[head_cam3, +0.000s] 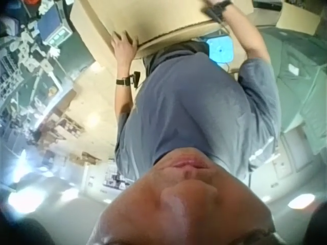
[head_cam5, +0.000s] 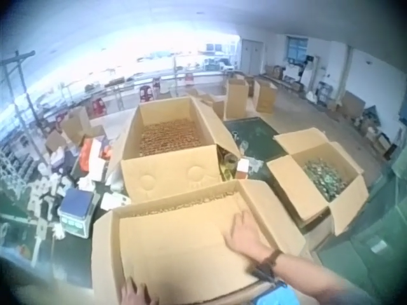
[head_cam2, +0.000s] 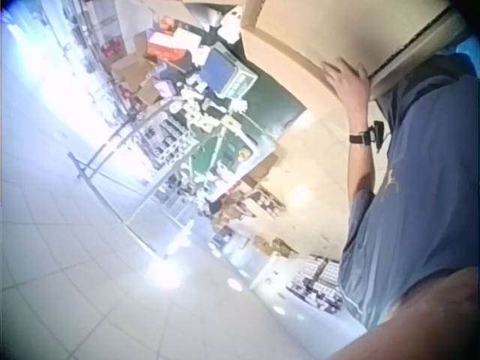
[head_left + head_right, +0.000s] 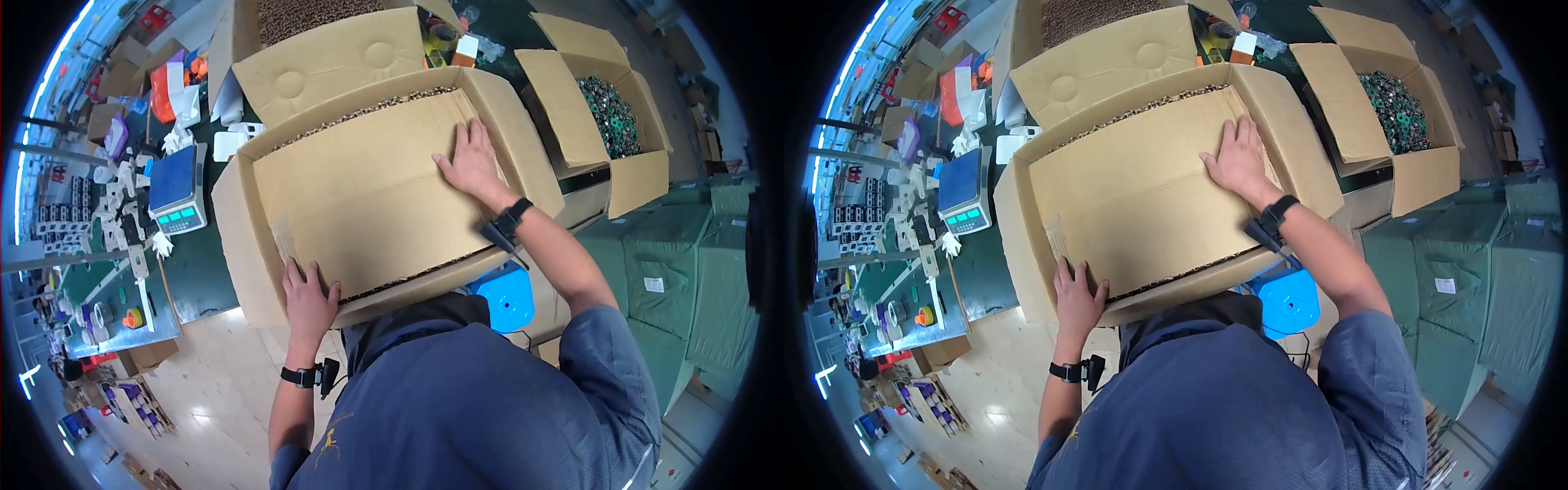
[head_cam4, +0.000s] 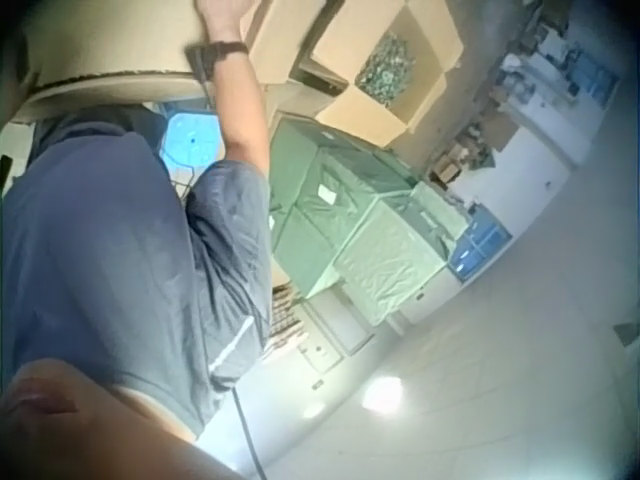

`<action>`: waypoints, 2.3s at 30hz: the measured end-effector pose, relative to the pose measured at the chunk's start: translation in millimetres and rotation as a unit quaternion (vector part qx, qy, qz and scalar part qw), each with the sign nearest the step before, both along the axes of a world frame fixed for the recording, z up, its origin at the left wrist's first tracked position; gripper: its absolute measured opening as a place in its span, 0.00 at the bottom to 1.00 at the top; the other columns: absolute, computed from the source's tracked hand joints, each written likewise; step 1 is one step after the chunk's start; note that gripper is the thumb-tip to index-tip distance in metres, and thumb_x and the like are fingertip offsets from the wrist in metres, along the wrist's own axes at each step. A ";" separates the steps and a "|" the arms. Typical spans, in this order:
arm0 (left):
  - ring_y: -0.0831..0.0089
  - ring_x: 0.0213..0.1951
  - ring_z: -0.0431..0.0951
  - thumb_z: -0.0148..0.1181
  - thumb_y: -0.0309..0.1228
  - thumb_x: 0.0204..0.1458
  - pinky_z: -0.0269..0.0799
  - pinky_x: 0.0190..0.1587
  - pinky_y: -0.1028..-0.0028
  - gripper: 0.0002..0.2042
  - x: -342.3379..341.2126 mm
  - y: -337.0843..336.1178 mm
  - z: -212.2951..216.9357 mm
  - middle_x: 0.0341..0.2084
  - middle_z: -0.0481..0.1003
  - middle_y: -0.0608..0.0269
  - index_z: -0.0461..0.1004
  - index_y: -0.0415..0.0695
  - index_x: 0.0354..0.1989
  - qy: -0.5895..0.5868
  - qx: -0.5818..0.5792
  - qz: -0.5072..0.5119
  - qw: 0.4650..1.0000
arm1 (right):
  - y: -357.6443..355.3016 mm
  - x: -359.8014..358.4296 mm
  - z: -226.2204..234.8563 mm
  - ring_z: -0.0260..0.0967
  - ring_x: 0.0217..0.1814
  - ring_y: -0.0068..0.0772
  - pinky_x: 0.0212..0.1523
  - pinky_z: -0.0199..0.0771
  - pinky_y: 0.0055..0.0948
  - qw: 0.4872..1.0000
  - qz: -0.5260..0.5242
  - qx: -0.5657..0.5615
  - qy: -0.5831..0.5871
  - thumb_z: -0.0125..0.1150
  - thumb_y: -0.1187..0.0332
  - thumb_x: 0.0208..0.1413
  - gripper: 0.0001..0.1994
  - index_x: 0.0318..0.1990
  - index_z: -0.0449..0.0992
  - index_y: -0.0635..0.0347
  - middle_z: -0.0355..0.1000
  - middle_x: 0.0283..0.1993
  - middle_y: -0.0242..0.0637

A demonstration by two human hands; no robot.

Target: Preparing and folding large cardboard boxes for shipping in a warehouse setting.

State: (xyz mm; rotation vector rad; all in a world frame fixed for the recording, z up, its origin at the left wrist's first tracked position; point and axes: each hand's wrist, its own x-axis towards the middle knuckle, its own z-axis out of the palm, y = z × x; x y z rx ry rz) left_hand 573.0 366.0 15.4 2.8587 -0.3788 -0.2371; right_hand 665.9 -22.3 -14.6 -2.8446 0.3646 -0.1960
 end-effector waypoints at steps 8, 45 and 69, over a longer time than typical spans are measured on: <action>0.33 0.65 0.58 0.67 0.38 0.52 0.60 0.66 0.50 0.27 0.5 -1.7 -4.1 0.65 0.55 0.25 0.70 0.37 0.58 -0.003 -0.071 0.044 0.996 | -9.8 -36.3 24.0 0.54 0.71 0.63 0.68 0.62 0.53 0.993 -0.071 0.067 0.066 0.63 0.50 0.56 0.38 0.65 0.61 0.70 0.55 0.70 0.62; 0.39 0.69 0.55 0.67 0.49 0.48 0.52 0.70 0.53 0.47 -1.5 -4.5 -26.5 0.65 0.58 0.31 0.51 0.36 0.71 0.234 -0.273 0.390 0.848 | -31.1 -154.2 89.0 0.70 0.61 0.61 0.45 0.85 0.35 0.442 -0.369 0.815 0.061 0.56 0.57 0.62 0.49 0.75 0.24 0.63 0.38 0.73 0.76; 0.37 0.70 0.55 0.76 0.43 0.39 0.63 0.67 0.53 0.43 39.5 -14.7 27.7 0.70 0.53 0.37 0.64 0.44 0.66 0.058 0.086 -0.254 0.962 | 1.0 -178.4 83.9 0.72 0.58 0.48 0.51 0.80 0.39 0.491 -0.328 0.807 0.016 0.58 0.63 0.61 0.27 0.63 0.57 0.66 0.59 0.66 0.60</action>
